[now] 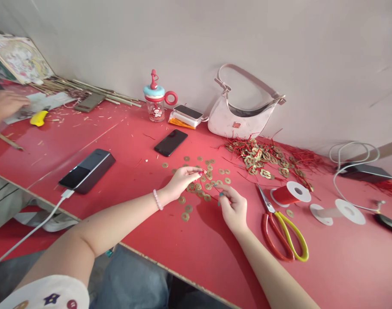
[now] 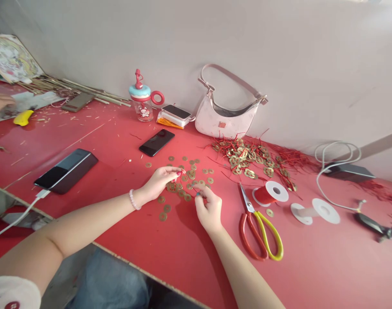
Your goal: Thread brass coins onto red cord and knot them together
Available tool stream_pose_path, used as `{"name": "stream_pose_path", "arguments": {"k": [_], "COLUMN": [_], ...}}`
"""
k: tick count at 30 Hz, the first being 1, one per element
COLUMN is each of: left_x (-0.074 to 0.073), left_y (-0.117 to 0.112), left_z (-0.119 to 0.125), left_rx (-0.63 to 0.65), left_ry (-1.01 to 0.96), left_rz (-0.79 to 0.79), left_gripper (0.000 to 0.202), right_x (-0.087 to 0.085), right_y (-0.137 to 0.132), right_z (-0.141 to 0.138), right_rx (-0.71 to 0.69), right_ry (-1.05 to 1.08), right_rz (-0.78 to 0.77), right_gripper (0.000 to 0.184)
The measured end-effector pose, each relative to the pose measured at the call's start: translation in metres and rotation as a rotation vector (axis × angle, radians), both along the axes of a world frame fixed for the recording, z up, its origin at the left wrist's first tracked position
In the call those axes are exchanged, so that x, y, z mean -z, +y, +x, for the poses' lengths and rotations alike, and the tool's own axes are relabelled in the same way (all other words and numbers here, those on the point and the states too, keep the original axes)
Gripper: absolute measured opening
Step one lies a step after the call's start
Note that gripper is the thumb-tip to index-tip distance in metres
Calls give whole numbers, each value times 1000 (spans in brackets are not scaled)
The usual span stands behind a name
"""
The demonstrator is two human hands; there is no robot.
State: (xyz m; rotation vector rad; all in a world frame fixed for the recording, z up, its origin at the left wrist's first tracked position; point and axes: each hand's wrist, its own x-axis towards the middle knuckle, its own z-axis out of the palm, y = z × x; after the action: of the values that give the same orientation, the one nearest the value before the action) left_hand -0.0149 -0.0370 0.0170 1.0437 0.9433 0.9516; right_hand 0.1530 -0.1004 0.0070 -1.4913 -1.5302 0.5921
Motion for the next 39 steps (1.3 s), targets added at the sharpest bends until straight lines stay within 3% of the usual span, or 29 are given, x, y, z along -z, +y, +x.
{"name": "stream_pose_path", "arguments": {"k": [13,23,27,31,34,39], "left_x": [4,1,0,1,2,3], "left_y": [0,0,-1,-4,-6,-8], "left_z": [0,0,-2,-3,-3,-2], "left_rx": [-23,-21,68,246,354,360], "left_ry": [1,3,98,164,148,144], "left_rz": [48,23,91,182,211,255], "left_gripper": [24,27,25,26,24,19], "right_x": [0,1,2,2,1,3], "right_y": [1,0,1,5,10,12], "right_z": [4,4,5,3,2,2], "right_rx": [1,-110,-185,-124,-183,-197], "right_ry": [-39,-91,-38,-90,-121,-125], "right_rz": [17,25,15,161,200,204], "right_gripper": [31,29,25,24,25,20]}}
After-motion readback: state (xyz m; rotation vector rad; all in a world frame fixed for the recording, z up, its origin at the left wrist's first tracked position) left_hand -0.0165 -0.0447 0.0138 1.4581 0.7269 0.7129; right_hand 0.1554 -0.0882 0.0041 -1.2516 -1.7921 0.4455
